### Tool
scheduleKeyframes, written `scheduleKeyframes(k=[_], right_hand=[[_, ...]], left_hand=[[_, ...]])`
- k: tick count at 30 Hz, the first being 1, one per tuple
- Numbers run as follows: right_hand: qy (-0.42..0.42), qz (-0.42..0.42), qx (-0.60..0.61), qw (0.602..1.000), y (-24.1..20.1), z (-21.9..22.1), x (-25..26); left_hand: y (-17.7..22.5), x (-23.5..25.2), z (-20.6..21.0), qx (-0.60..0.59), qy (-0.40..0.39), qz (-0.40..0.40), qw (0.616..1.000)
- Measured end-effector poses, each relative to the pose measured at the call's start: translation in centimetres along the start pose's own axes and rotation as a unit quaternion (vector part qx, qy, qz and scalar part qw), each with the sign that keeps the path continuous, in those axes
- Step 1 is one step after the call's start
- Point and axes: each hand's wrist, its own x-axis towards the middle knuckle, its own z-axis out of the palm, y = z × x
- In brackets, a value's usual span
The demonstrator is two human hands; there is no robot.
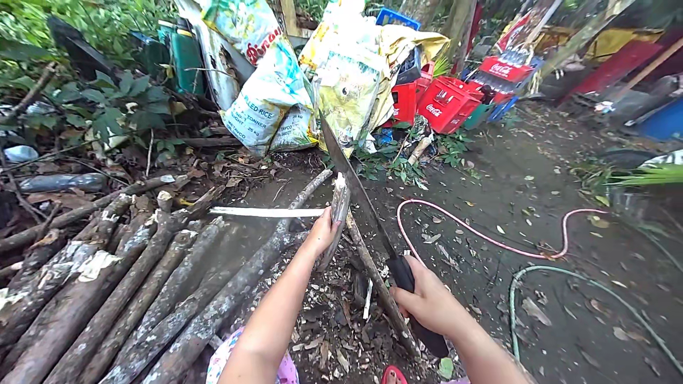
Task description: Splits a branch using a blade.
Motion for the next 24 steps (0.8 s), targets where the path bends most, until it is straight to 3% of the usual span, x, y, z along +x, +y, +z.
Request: scheduleKeyframes(k=[5,8,11,13,16,18,20,22,24], right_hand=[[0.021,-0.015,0.071,0.997,-0.8,2.0,-0.6],[0.049,-0.058,0.13,0.989,-1.8,4.5,0.2],[0.051,-0.115,0.183,0.975,-3.1,7.0,1.8],[0.03,-0.167,0.178,0.969,-3.8,8.0,3.0],[-0.014,-0.249,0.172,0.953,-3.5,8.5,4.3],[0.041,-0.264,0.181,0.947,-1.0,8.9,6.0],[0.127,-0.192,0.155,0.961,4.2,8.6,9.6],[0.164,-0.026,0.091,0.982,11.8,8.0,13.8],[0.161,0.155,0.032,0.974,19.8,8.4,16.7]], left_hand=[[0.6,-0.4,-0.3,0.016,0.026,-0.052,0.998],[2.0,-2.6,-0.7,-0.092,0.084,-0.091,0.988],[5.4,-8.8,-2.2,-0.262,-0.031,-0.098,0.959],[6.4,-12.6,-2.9,-0.287,-0.069,-0.053,0.954],[6.5,-14.7,-3.9,-0.236,0.015,-0.079,0.968],[5.9,-14.8,-4.8,-0.225,0.038,-0.115,0.967],[5.5,-15.1,-6.1,-0.212,0.053,-0.148,0.965],[5.2,-15.4,-7.7,-0.202,0.06,-0.171,0.963],[5.0,-15.5,-9.1,-0.182,0.058,-0.194,0.962]])
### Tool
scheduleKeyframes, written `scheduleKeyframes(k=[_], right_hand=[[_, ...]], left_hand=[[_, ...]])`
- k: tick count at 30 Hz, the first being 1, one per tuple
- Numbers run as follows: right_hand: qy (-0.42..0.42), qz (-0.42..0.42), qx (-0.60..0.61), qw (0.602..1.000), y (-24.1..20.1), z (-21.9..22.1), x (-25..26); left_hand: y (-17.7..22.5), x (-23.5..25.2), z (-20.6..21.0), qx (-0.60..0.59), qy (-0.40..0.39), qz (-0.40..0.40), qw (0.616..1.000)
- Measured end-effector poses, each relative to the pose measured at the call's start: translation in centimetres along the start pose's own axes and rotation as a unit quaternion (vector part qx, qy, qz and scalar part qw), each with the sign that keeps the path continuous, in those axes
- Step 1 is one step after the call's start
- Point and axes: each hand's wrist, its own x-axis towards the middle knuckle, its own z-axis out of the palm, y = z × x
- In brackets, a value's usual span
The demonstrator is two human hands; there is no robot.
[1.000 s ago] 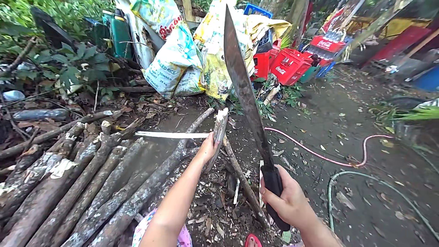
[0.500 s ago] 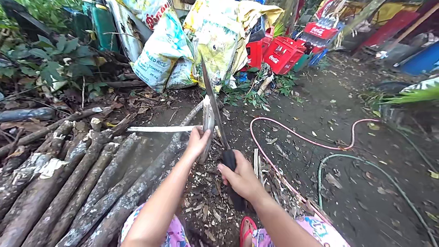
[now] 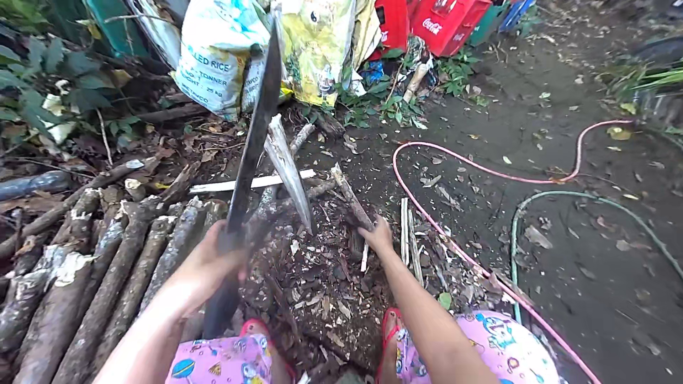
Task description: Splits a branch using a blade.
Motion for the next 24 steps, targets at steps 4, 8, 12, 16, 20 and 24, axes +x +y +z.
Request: scheduleKeyframes(k=[4,8,12,16,20,24], right_hand=[[-0.065,0.156,-0.171,0.971,10.3,2.4,2.3],[-0.051,0.142,-0.27,0.951,14.5,4.5,3.3],[-0.088,0.149,-0.345,0.923,15.3,5.5,5.4],[-0.134,0.178,-0.265,0.938,15.0,5.4,5.2],[-0.091,0.182,-0.094,0.975,14.4,3.8,3.9],[-0.075,0.129,0.061,0.987,9.5,-0.8,3.2]], left_hand=[[0.5,0.0,-1.3,0.078,0.012,-0.011,0.997],[0.9,-0.1,-2.1,0.124,0.003,-0.03,0.992],[0.5,-0.1,-2.7,0.125,0.008,-0.037,0.991],[1.0,-0.2,-2.6,0.123,0.009,-0.044,0.991],[2.0,-0.2,-1.7,0.117,0.008,-0.055,0.992],[2.8,-0.3,-0.6,0.121,-0.001,-0.062,0.991]])
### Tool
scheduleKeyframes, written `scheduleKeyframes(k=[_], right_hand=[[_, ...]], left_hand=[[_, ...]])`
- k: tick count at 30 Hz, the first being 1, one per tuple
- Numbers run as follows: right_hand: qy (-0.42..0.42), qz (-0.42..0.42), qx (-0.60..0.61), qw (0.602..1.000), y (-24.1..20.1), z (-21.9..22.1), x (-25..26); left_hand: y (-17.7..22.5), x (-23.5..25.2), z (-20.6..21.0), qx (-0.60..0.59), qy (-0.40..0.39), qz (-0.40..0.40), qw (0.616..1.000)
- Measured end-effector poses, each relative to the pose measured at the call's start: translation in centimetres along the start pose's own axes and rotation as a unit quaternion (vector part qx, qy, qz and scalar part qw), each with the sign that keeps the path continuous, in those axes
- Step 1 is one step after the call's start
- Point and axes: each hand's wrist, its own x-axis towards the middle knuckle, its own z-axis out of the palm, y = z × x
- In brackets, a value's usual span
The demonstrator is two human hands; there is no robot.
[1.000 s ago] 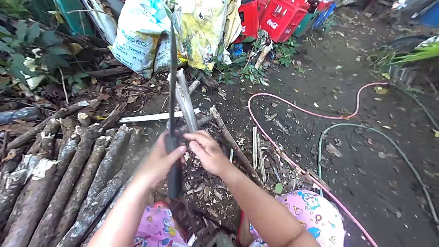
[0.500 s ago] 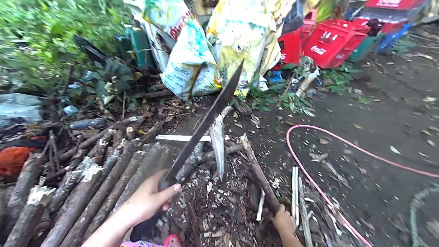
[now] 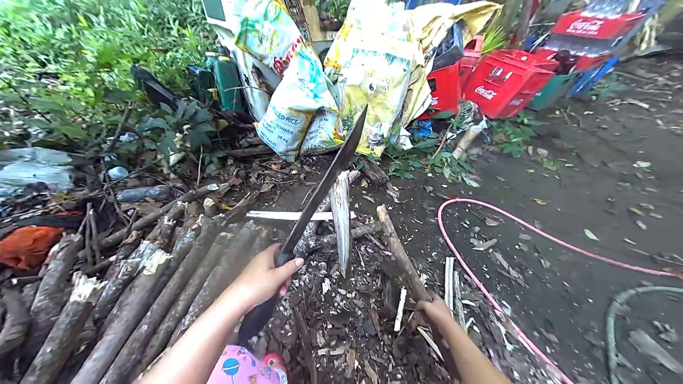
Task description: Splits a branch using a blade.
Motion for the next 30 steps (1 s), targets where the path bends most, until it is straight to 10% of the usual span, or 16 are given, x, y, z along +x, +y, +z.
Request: scheduleKeyframes(k=[6,14,18,21,30], right_hand=[[0.085,-0.261,0.085,0.958,-15.7,-10.5,-12.0],[0.361,-0.532,0.05,0.764,-33.6,-20.1,-29.7],[0.209,-0.397,-0.259,0.855,-31.3,-15.1,-29.0],[0.082,-0.255,-0.471,0.84,-29.5,-13.3,-24.9],[0.087,-0.339,-0.311,0.884,-26.4,-17.2,-26.0]], left_hand=[[0.7,-0.6,1.4,-0.002,-0.008,0.004,1.0],[1.3,-1.0,2.3,-0.004,-0.004,-0.013,1.0],[1.2,-1.3,2.4,-0.004,-0.005,-0.012,1.0],[1.3,-2.0,2.1,0.017,-0.032,-0.025,0.999],[-1.3,-1.7,4.2,0.06,-0.048,-0.038,0.996]])
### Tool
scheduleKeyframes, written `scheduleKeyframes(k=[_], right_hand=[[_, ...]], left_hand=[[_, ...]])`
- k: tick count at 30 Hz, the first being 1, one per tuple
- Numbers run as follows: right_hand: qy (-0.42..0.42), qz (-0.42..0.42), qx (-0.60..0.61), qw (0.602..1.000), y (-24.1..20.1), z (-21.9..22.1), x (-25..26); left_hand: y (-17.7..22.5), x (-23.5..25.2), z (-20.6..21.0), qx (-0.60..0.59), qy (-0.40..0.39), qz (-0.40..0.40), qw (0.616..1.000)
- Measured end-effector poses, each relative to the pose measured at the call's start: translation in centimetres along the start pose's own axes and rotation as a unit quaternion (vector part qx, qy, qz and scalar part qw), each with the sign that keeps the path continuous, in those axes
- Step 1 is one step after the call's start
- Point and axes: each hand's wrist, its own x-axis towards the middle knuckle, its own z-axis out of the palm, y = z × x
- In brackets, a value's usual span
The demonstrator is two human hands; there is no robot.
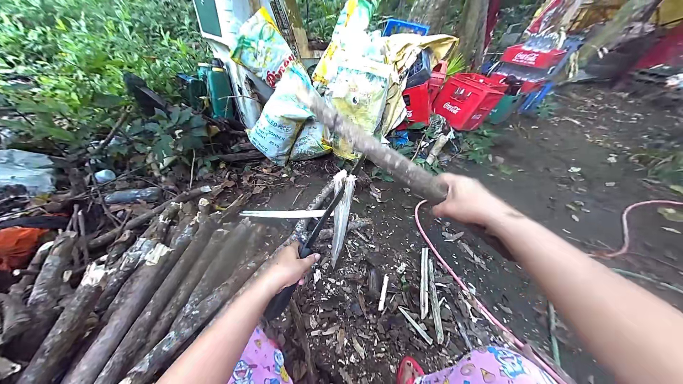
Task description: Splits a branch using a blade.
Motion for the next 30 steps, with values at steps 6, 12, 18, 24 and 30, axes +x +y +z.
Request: scheduleKeyframes(k=[6,12,18,24,30], right_hand=[[0.296,-0.077,0.149,0.941,-4.0,-4.5,0.1],[-0.042,0.07,-0.041,0.996,0.8,9.2,4.0],[-0.083,0.101,0.061,0.99,1.3,14.3,3.1],[0.059,0.034,0.175,0.982,0.0,8.1,2.5],[0.277,-0.069,0.206,0.936,-5.6,0.2,3.0]], left_hand=[[0.0,1.0,0.6,0.003,0.004,0.0,1.0],[-0.5,1.3,1.1,0.007,0.013,-0.027,1.0],[-3.2,3.6,3.7,0.045,0.044,-0.062,0.996],[-4.6,4.7,4.4,0.078,0.045,-0.073,0.993],[-5.7,5.5,3.0,0.079,0.039,-0.089,0.992]])
